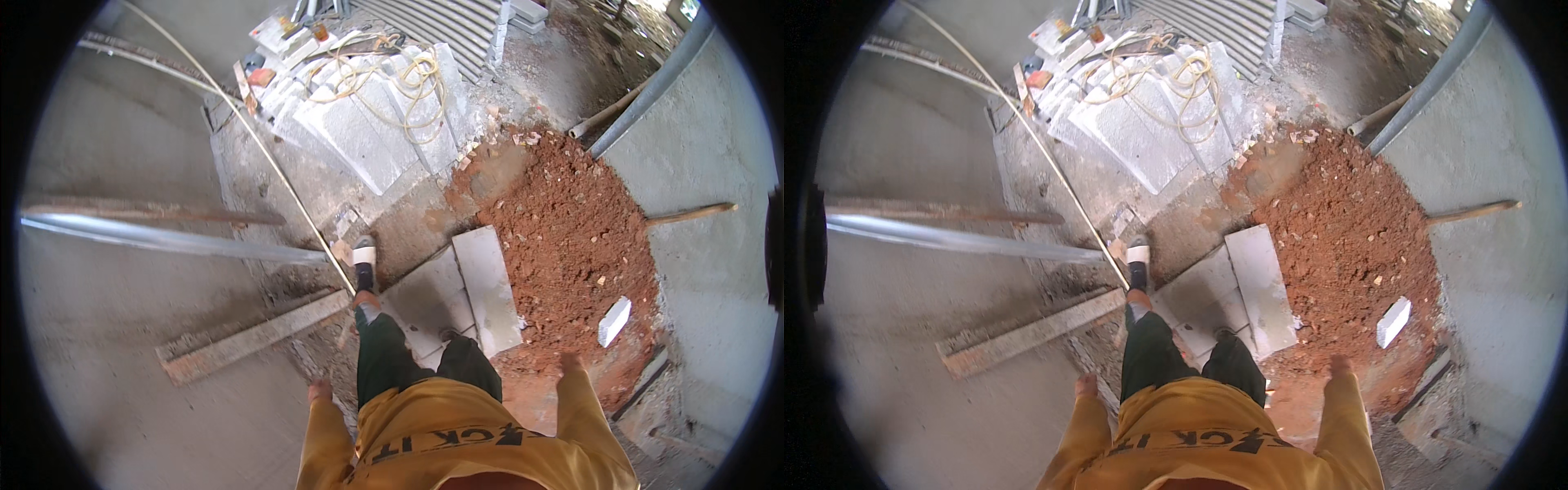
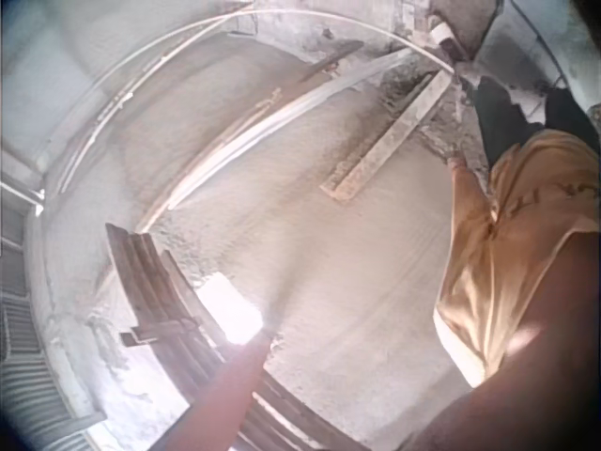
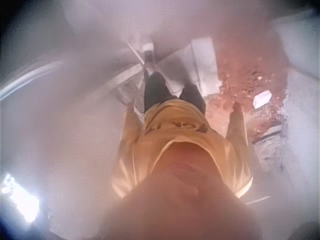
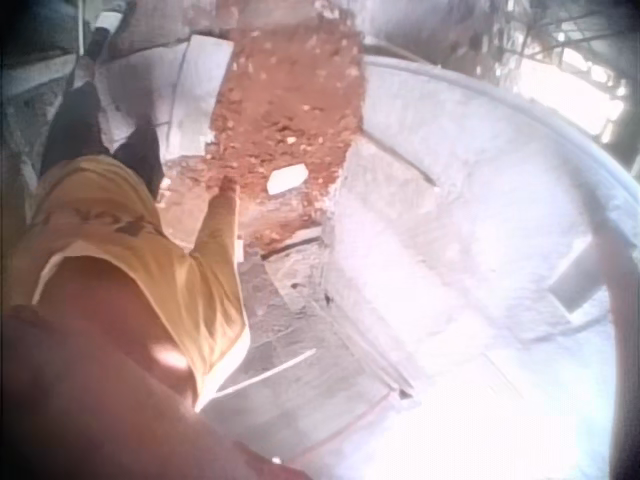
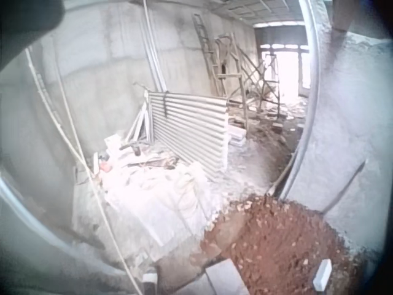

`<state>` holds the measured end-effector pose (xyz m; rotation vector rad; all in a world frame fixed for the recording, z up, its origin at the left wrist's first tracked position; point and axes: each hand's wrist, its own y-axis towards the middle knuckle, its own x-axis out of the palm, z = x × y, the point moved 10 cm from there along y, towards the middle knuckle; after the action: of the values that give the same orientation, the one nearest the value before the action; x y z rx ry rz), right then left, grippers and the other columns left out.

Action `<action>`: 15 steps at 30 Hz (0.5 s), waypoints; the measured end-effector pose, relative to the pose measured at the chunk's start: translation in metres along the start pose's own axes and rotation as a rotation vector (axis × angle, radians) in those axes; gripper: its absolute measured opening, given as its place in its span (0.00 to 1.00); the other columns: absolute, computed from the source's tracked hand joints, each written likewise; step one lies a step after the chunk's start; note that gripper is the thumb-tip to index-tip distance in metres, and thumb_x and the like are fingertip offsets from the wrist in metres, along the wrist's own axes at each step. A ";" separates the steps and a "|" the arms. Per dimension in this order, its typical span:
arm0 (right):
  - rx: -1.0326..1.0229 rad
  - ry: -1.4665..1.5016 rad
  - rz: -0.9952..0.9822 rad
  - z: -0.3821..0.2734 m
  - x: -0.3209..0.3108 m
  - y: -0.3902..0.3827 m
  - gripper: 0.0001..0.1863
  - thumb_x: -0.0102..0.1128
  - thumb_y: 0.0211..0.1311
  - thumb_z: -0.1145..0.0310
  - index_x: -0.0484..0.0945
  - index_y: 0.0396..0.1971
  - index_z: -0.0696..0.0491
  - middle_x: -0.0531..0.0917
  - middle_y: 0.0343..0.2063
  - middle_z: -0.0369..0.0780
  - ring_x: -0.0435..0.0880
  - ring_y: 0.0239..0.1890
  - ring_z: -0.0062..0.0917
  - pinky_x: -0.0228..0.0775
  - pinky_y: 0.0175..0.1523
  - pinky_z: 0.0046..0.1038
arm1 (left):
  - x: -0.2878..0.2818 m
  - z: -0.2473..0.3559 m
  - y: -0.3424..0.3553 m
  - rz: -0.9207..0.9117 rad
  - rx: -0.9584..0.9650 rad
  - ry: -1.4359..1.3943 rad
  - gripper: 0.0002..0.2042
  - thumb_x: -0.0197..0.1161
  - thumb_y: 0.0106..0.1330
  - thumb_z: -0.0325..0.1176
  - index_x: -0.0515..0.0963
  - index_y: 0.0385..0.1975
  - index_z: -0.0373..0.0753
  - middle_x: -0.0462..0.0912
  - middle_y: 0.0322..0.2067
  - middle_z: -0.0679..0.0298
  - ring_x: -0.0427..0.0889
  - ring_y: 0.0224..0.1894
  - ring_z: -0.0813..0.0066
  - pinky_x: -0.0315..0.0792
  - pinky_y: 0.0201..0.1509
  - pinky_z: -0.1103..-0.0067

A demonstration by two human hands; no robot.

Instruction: The person applies mortar to a curved concrete wall using a trowel, then places and adjusts white blocks along the mortar line. They use a hammer to tap blocks into position and a measuring tape to check alignment.

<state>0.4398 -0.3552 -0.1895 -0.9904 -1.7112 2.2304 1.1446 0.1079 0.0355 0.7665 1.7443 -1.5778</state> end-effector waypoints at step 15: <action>0.309 0.440 -0.200 -0.295 -0.216 0.058 0.16 0.48 0.59 0.54 0.78 0.44 0.41 0.83 0.40 0.36 0.81 0.44 0.30 0.67 0.53 0.45 | -0.265 0.726 0.358 0.602 0.892 0.125 0.30 0.58 0.60 0.47 0.63 0.60 0.39 0.62 0.62 0.53 0.58 0.66 0.55 0.51 0.68 0.63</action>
<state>0.7931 -0.2463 -0.1927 -1.0771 -1.1802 1.8949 1.6491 -0.5762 -0.0166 1.6450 0.6695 -1.8355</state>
